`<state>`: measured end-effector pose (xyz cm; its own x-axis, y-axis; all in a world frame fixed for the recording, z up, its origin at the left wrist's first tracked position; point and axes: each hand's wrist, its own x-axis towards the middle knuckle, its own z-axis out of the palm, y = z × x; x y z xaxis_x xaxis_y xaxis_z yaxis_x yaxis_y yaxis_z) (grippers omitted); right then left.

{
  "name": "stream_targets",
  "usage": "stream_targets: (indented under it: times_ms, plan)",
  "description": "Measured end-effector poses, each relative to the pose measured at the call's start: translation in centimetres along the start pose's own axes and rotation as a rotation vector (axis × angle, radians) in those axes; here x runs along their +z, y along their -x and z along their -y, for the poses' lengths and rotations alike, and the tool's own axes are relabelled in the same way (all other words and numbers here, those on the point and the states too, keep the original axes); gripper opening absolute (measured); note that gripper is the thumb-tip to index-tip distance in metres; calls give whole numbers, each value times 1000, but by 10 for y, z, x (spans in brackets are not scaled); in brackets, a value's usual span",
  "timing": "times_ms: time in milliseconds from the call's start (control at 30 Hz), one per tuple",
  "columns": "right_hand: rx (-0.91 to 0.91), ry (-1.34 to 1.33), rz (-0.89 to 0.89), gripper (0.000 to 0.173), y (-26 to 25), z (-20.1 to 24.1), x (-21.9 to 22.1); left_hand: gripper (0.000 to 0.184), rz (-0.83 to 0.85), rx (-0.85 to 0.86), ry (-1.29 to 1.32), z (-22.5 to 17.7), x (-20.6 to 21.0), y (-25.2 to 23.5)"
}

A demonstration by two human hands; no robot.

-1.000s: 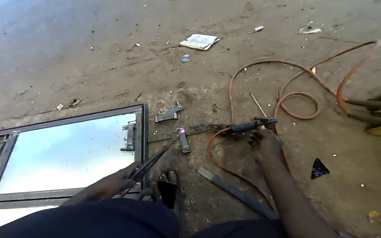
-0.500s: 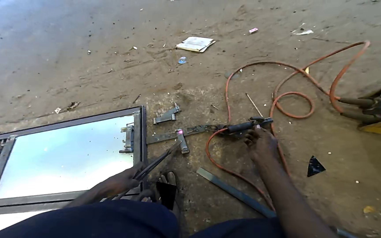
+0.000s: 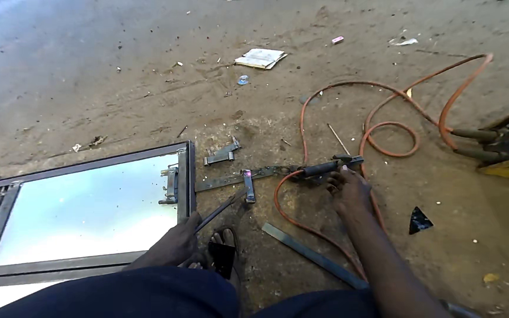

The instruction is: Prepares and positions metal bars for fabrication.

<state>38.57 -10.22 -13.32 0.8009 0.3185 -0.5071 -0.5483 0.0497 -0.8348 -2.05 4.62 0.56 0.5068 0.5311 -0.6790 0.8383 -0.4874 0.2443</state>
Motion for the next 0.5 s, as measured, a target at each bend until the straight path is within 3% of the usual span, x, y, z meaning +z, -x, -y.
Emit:
stream_targets:
  times_ms: [67, 200, 500]
  plan:
    - [8, 6, -5, 27, 0, 1, 0, 49, -19, 65, 111, 36, 16, -15]
    - [8, -13, -3, 26, -1, 1, 0, 50, 86, -39, 311, 36, 13, -18]
    - [11, 25, 17, 27, 3, 2, 4, 32, 40, -50, 893, 31, 0, -16]
